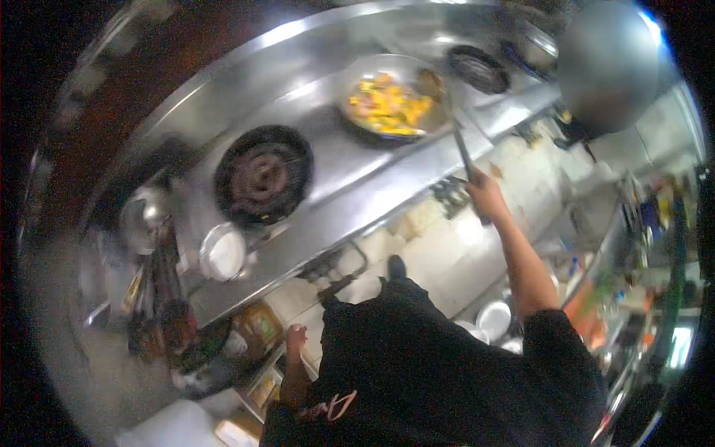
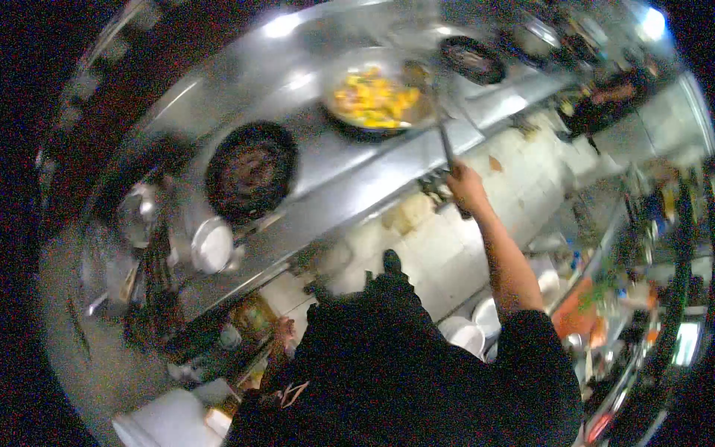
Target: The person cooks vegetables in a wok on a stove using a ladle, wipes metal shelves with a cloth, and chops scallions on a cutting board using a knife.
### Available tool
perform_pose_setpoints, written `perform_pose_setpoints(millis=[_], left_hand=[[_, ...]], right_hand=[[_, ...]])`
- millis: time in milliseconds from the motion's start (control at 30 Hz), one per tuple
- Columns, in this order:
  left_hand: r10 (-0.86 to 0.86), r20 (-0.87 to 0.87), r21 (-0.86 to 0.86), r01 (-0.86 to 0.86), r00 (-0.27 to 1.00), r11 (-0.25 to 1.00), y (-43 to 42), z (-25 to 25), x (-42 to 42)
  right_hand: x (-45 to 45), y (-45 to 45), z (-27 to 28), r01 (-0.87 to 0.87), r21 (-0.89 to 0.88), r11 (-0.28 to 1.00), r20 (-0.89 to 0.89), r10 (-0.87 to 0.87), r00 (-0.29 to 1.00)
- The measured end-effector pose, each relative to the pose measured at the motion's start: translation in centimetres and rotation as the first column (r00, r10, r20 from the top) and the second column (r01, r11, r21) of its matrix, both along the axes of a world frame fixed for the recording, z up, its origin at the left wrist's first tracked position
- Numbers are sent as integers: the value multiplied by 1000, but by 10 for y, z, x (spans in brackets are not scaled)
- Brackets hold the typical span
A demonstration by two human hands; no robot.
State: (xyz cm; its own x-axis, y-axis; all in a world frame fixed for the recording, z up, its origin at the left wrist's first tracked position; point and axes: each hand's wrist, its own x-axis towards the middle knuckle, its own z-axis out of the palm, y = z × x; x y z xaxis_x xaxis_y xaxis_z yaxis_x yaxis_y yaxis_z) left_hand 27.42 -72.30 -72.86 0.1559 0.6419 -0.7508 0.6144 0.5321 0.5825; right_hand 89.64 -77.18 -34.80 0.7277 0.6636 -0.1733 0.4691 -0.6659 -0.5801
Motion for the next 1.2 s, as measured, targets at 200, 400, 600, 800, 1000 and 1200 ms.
perform_pose_setpoints(millis=[200,400,600,800,1000,1200], left_hand=[[113,-131,341,-63,985,938,29,-35,-86],[598,106,322,-596,795,736,38,15,-111],[681,276,182,-733,678,656,-6,-13,-134],[555,826,-497,-592,-99,634,-68,-110,-140],[867,495,-632,659,-59,406,3,-85,-110],[738,665,-746,71,115,662,41,-54,-117]], right_hand=[[-65,7,18,106,105,989,-391,-57,918],[19,66,-53,-63,179,982,-48,73,996],[1,71,-15,-234,12,972,-1,234,972],[-56,14,107,-185,-143,972,38,192,981],[-52,-2,79,-199,-134,971,-117,184,976],[-31,43,27,-175,5,984,135,173,976]])
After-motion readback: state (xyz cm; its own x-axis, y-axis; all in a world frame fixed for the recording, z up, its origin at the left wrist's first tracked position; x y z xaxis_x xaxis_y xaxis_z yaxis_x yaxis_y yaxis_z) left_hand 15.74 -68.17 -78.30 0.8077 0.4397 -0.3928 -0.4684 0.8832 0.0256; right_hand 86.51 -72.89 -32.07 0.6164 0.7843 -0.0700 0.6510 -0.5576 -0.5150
